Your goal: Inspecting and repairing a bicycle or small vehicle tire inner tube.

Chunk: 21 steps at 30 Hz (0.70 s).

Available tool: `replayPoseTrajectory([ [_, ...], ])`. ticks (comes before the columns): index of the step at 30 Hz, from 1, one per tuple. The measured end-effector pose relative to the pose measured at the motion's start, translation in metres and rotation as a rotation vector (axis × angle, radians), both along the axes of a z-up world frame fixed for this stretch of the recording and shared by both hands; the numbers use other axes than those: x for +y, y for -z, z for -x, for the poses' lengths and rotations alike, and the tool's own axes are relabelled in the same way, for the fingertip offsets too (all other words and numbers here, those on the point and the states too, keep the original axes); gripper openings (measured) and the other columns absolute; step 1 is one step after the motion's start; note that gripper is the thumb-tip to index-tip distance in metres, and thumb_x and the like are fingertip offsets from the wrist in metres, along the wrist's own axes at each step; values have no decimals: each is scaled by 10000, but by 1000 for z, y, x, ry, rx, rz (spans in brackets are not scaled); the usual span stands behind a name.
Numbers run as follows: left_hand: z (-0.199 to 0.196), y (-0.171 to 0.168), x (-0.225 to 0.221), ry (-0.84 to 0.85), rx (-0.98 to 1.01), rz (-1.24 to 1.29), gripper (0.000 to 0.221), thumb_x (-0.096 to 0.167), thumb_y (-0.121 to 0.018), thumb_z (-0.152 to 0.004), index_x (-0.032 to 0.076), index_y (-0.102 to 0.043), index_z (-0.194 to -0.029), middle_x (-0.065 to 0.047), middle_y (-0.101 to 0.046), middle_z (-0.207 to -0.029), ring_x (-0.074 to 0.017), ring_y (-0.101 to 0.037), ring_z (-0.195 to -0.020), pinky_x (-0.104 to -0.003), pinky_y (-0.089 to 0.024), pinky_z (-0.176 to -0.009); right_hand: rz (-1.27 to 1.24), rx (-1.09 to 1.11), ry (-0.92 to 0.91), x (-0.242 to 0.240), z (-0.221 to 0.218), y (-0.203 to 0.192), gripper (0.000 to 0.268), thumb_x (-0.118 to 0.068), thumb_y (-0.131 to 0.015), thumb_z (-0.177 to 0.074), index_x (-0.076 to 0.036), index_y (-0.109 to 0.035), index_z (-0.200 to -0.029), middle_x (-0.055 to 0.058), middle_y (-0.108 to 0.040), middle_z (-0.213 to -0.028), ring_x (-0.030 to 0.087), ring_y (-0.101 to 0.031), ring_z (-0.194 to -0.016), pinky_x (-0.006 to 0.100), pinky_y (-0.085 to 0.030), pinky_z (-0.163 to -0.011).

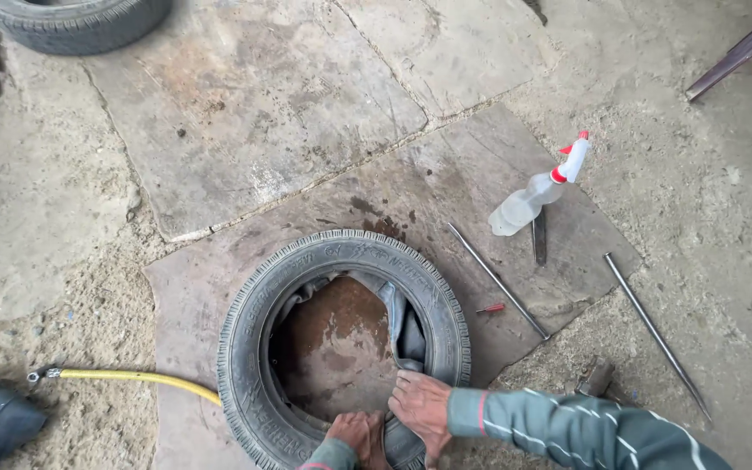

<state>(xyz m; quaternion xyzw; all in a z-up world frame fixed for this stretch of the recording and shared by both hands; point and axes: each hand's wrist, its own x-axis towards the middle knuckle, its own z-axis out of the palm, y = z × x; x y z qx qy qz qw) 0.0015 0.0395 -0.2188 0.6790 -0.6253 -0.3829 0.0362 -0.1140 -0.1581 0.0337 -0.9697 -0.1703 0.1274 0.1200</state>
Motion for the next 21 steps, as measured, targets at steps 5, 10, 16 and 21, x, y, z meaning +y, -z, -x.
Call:
replayPoseTrajectory([
  [5,-26,21,6,148,-6,111,229,320,-560,-964,152,-610,-1110,-98,-680,-1107,-320,-632,-1102,-451,-442,-938,-324,381,428,23,25,115,752,-684,-610,-704,-5,-557,-1024,161,-606,-1008,334,-605,-1056,452,-400,-1091],
  [10,-57,-40,9,280,-237,106,374,383,-605,-890,189,-619,-1209,-114,-681,-1041,-343,-636,-1026,-559,-400,-971,-301,281,599,80,10,44,850,-626,-847,-626,40,-560,-1069,214,-627,-1071,384,-572,-1171,512,-335,-1152],
  [16,-52,-171,-38,-6,2,-309,746,732,-605,-792,145,-699,-1243,-189,-720,-1224,-349,-655,-1206,-530,-390,-1134,-124,-269,541,42,58,30,570,-393,-732,-937,58,-597,-1259,267,-555,-1391,432,-519,-1376,514,-373,-1218],
  [21,-30,-145,-73,-298,495,-286,661,594,-633,-852,143,-652,-1334,-155,-703,-1246,-338,-653,-1199,-425,-478,-1030,-208,-136,561,3,62,-18,625,-431,-782,-837,3,-627,-1259,198,-614,-1263,371,-549,-1264,542,-340,-1139],
])
